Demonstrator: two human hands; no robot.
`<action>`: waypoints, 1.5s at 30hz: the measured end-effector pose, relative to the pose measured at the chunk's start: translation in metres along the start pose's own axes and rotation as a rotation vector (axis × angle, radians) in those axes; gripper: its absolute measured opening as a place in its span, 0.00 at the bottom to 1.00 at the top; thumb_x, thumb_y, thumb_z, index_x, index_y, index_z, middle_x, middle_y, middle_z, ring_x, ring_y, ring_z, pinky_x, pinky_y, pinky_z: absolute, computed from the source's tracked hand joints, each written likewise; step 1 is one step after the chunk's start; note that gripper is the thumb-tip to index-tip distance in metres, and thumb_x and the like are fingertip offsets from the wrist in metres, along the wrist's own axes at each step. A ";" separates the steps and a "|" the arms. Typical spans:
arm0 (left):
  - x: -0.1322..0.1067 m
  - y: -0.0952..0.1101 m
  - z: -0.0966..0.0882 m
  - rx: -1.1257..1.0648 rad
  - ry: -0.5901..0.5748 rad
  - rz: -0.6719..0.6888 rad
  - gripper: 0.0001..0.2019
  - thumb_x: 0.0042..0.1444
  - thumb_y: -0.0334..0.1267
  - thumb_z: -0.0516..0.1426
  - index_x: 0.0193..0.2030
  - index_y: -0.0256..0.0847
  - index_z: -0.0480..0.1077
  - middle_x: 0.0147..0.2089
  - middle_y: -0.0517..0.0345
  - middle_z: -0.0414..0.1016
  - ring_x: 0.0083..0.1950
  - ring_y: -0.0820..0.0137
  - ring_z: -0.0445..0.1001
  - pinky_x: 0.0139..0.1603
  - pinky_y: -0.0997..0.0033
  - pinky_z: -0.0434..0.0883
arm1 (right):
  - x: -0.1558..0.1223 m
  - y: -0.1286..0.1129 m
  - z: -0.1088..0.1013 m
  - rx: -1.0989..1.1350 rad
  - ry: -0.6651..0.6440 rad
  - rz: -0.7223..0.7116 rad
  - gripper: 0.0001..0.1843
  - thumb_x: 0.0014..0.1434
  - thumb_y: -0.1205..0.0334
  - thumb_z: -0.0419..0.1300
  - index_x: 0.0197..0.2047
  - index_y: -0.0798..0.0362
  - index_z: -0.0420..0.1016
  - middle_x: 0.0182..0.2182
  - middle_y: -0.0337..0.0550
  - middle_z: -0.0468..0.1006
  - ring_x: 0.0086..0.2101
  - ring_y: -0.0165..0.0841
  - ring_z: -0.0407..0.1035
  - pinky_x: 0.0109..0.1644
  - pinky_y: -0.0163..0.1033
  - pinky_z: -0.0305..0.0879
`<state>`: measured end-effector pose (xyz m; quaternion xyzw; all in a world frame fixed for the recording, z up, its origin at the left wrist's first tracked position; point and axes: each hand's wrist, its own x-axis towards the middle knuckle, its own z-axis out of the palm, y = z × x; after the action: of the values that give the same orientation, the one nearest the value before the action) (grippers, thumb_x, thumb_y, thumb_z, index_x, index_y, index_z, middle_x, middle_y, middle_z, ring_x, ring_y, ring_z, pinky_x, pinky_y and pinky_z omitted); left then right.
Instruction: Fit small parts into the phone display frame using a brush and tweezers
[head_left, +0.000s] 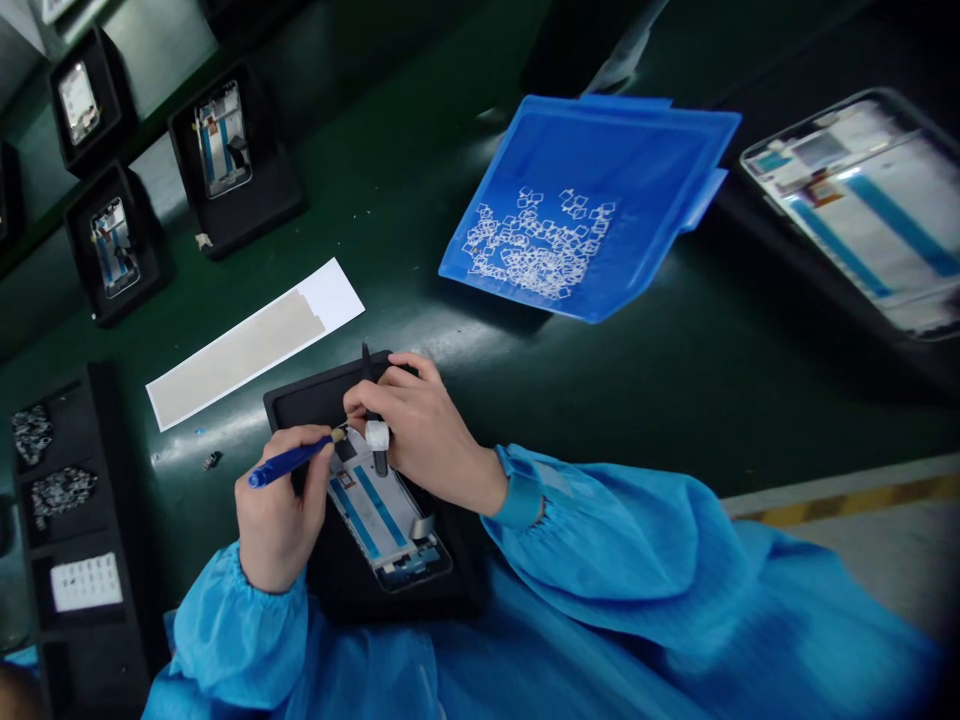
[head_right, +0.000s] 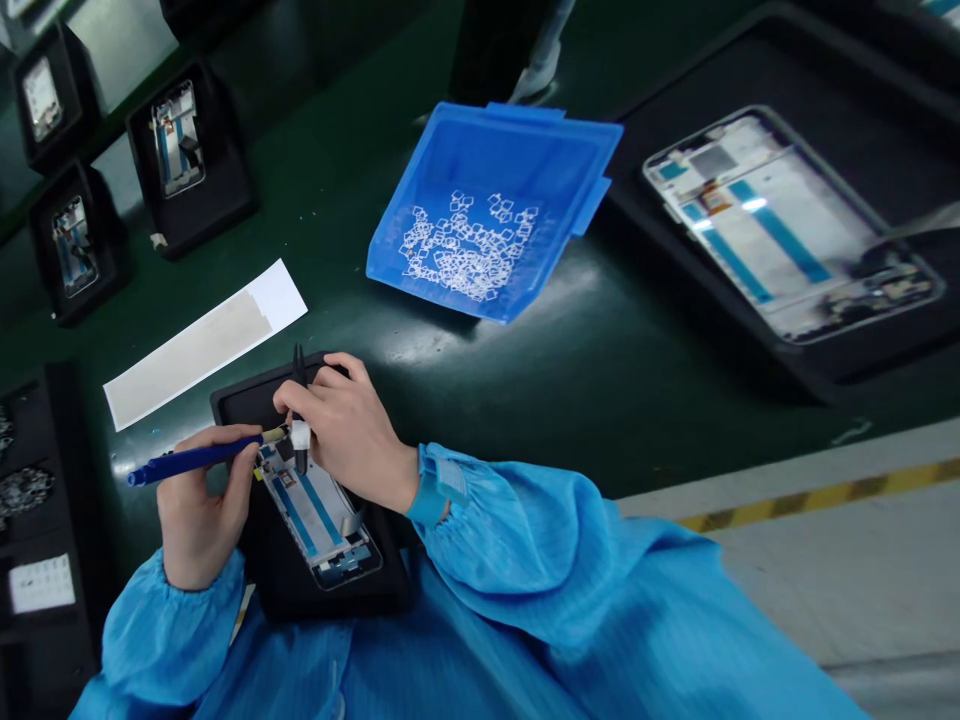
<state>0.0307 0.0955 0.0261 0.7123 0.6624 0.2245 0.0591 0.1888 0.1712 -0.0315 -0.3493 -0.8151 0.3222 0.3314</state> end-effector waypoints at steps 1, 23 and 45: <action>0.000 0.000 0.000 0.002 0.000 0.008 0.04 0.64 0.34 0.56 0.45 0.41 0.68 0.40 0.57 0.79 0.41 0.70 0.79 0.40 0.74 0.75 | 0.000 0.000 0.000 -0.002 0.000 0.000 0.17 0.51 0.82 0.49 0.36 0.51 0.66 0.25 0.33 0.70 0.28 0.32 0.62 0.60 0.45 0.49; 0.006 0.005 0.000 0.086 -0.078 0.130 0.03 0.65 0.34 0.56 0.45 0.42 0.67 0.40 0.58 0.78 0.38 0.72 0.79 0.38 0.78 0.72 | 0.000 0.002 0.001 -0.014 0.005 -0.013 0.16 0.55 0.80 0.48 0.37 0.50 0.68 0.25 0.34 0.72 0.29 0.32 0.64 0.60 0.45 0.50; -0.016 -0.017 0.011 -0.284 0.100 -0.249 0.06 0.61 0.36 0.60 0.43 0.41 0.68 0.42 0.53 0.79 0.45 0.65 0.80 0.44 0.65 0.79 | 0.000 -0.001 -0.001 -0.006 -0.025 0.011 0.13 0.55 0.80 0.50 0.34 0.51 0.66 0.25 0.35 0.69 0.28 0.32 0.62 0.60 0.45 0.51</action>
<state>0.0192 0.0846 0.0059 0.5974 0.7090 0.3421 0.1533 0.1890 0.1703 -0.0305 -0.3507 -0.8182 0.3259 0.3184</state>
